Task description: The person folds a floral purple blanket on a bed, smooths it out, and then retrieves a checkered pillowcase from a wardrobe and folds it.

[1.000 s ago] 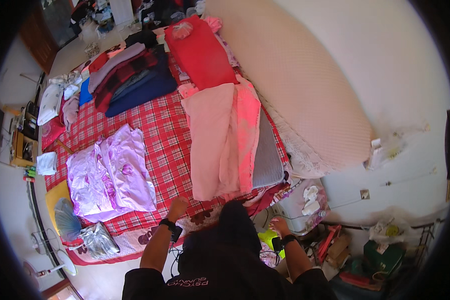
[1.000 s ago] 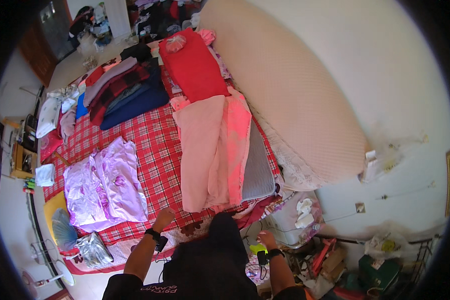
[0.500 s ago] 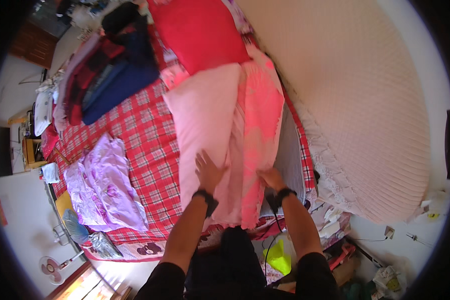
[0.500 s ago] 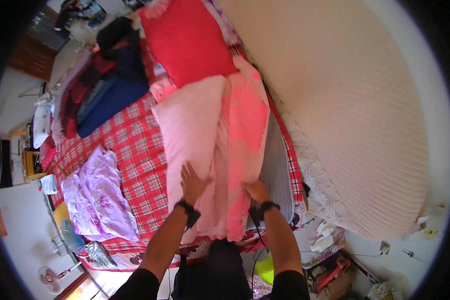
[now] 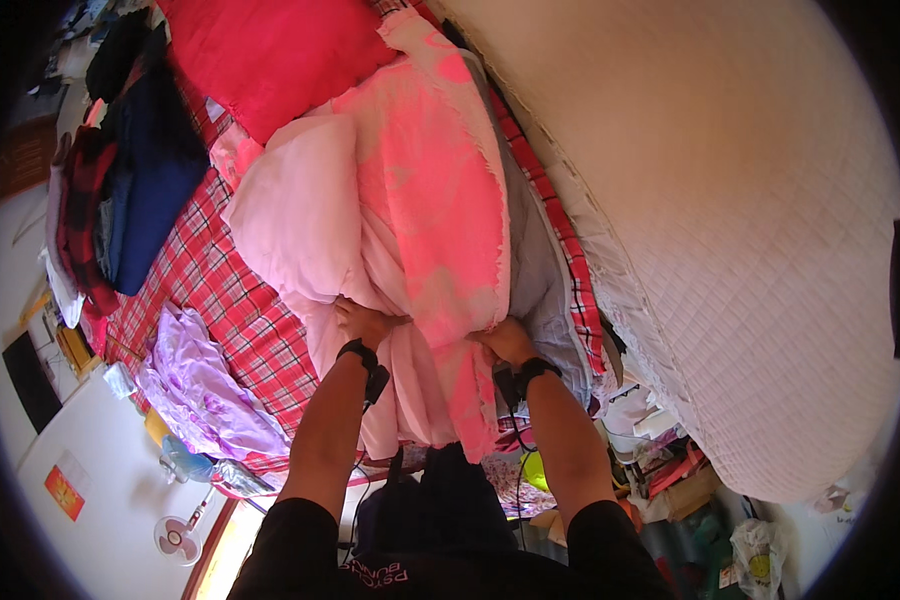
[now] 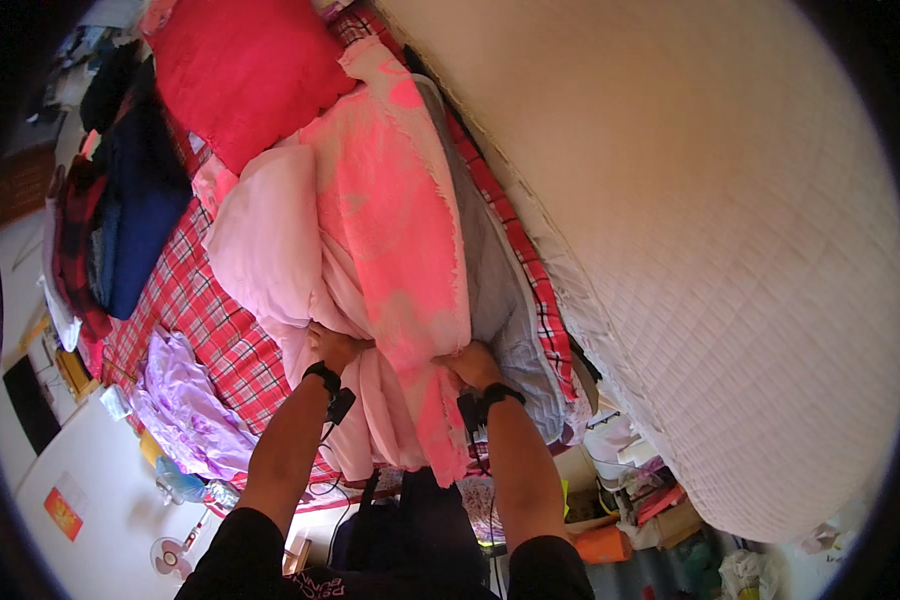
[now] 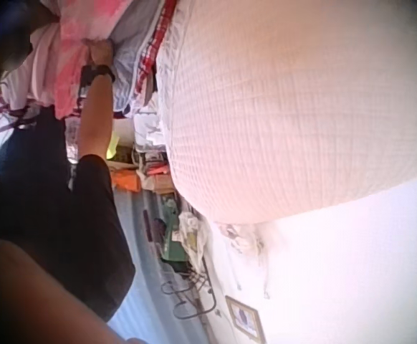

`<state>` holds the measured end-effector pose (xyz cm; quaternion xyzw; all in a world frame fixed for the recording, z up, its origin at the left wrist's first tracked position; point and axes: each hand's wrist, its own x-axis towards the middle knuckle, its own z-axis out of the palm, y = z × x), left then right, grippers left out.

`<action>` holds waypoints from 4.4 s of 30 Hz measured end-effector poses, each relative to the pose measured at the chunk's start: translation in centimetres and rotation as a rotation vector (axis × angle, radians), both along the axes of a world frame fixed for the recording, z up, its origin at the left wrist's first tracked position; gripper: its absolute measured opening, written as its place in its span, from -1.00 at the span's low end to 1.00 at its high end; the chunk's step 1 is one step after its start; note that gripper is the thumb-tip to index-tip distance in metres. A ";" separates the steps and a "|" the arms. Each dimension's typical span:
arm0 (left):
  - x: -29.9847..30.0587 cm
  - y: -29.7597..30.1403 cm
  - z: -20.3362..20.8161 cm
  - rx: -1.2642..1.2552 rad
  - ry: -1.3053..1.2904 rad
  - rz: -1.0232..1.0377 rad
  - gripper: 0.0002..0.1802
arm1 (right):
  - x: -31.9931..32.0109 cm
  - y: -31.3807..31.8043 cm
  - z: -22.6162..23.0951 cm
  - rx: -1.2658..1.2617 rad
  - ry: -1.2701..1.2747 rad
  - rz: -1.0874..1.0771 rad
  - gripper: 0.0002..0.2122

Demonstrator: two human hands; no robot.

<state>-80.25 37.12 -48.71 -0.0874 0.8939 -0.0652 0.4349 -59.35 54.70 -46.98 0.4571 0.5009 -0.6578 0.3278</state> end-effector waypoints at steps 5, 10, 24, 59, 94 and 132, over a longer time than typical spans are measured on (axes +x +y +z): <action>-0.5 -0.1 1.2 -0.009 -0.058 -0.041 0.71 | -1.3 -0.2 0.0 -0.038 -0.021 -0.056 -0.71; -1.0 0.7 2.0 -0.040 -0.094 -0.049 0.70 | -0.9 -0.4 -0.4 -0.052 -0.005 -0.088 -0.67; -1.4 -10.4 1.9 0.738 0.320 -0.402 -0.39 | -1.8 -0.4 0.4 0.046 -0.067 -0.091 -0.68; -21.4 -29.9 7.4 0.352 0.922 -0.487 -0.60 | -1.4 -1.1 -0.5 0.147 -0.145 -0.089 -0.71; 3.3 -37.6 6.5 0.654 0.045 0.597 -0.53 | -0.1 -0.9 -1.0 0.169 0.014 -0.084 -0.69; -0.5 -36.1 8.6 0.650 -0.263 0.787 -0.43 | 0.6 -0.9 -0.7 0.209 0.029 -0.101 -0.60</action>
